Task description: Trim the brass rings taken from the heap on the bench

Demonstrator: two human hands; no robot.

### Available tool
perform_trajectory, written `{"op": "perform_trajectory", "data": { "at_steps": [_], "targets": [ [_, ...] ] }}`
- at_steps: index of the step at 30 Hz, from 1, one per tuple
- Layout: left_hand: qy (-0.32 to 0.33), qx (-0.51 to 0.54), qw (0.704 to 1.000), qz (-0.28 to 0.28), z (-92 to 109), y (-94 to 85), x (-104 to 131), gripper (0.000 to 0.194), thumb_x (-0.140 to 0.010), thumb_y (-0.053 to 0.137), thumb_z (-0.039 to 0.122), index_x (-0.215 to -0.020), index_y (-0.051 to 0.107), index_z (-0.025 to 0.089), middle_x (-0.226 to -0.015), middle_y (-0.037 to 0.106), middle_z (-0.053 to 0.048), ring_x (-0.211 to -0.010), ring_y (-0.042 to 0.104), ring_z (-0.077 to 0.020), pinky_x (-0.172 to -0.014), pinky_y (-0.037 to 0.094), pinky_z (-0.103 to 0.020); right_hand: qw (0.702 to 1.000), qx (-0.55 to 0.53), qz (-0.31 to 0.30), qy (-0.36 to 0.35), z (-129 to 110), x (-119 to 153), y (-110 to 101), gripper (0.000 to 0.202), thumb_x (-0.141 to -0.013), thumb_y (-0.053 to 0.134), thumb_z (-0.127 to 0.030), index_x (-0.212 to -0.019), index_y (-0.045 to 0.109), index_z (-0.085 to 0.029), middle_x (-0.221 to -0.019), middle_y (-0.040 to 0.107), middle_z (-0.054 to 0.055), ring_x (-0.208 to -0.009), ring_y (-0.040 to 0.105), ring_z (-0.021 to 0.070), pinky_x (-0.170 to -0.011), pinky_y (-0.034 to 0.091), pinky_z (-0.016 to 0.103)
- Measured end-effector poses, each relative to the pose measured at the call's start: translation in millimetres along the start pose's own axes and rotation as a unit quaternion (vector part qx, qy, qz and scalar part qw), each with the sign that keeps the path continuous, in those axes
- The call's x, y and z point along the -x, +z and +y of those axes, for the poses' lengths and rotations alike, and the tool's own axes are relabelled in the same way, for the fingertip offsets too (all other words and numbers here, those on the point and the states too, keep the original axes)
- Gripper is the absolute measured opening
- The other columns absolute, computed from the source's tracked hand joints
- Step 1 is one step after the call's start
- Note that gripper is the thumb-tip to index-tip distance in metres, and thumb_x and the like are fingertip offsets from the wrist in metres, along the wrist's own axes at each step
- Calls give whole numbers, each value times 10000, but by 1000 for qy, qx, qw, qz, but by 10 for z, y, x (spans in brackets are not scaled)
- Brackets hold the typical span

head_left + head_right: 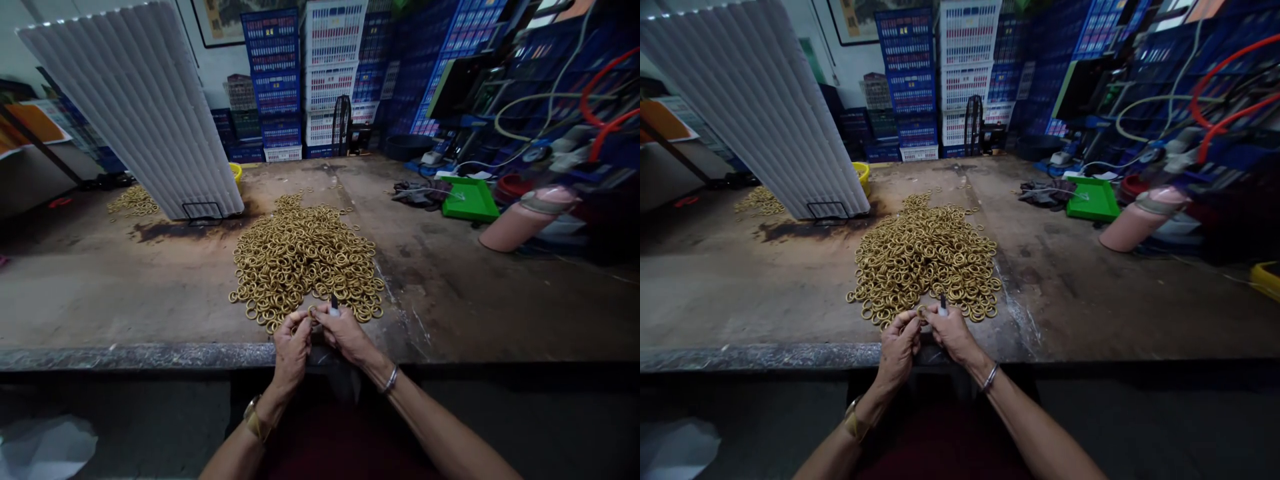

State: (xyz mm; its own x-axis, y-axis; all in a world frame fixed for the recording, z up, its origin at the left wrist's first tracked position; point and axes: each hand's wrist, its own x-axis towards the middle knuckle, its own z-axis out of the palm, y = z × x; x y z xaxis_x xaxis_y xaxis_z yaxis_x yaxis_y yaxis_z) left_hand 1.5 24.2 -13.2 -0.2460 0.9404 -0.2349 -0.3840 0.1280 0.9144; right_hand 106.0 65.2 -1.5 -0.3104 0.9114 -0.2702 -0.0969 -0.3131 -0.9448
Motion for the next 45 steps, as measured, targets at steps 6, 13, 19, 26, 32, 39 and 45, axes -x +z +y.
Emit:
{"op": "perform_trajectory", "data": {
  "at_steps": [6,13,19,26,32,39,45],
  "targets": [
    [-2,-18,1000,9,-72,-91,-25,311,-667,635,439,-738,534,154,-453,374,88,-359,286,-23,-351,204,-144,963,247,28,-107,124,-68,-39,144,-702,526,-266,-638,567,-143,-534,505,-28,-490,410,69,-471,327,178],
    [-18,-21,1000,-2,-73,-114,-36,328,-651,642,451,-728,526,155,-451,351,91,-363,298,-30,-341,221,-140,901,373,31,-217,91,-10,-80,137,-718,495,-225,-769,610,-170,-621,560,-4,-563,468,98,-568,357,203],
    [-39,-12,998,-49,-28,-83,9,331,-685,605,464,-758,544,147,-557,459,54,-365,294,-12,-337,216,-136,979,183,22,-83,138,-55,-40,207,-734,483,-321,-751,600,-151,-504,517,-33,-424,417,76,-427,334,185],
    [7,-67,998,-12,-11,-74,7,281,-712,579,437,-748,587,159,-551,496,42,-383,339,-40,-374,272,-158,979,184,10,-83,98,-66,-50,226,-719,515,-350,-743,618,-151,-466,492,-43,-391,381,60,-384,296,170],
    [139,-160,977,-27,92,-59,23,164,-712,593,333,-697,638,175,-653,591,-10,-640,516,-132,-623,412,-216,970,222,17,-95,50,-76,-86,251,-742,478,-351,-620,576,-156,-448,469,-42,-416,397,69,-415,307,179],
    [-63,-34,990,-121,13,-84,31,321,-743,523,478,-672,468,170,-558,446,54,-374,321,-33,-356,241,-160,959,262,25,-109,-5,-65,-51,188,-691,518,-292,-586,581,-149,-479,479,-43,-471,394,69,-457,310,180],
    [-74,0,988,-133,63,-63,65,307,-742,543,459,-763,483,158,-572,431,54,-396,320,-25,-368,236,-150,977,197,5,-78,25,-86,-79,182,-716,486,-285,-605,557,-159,-468,502,-43,-411,401,69,-431,316,185]
  ]
}}
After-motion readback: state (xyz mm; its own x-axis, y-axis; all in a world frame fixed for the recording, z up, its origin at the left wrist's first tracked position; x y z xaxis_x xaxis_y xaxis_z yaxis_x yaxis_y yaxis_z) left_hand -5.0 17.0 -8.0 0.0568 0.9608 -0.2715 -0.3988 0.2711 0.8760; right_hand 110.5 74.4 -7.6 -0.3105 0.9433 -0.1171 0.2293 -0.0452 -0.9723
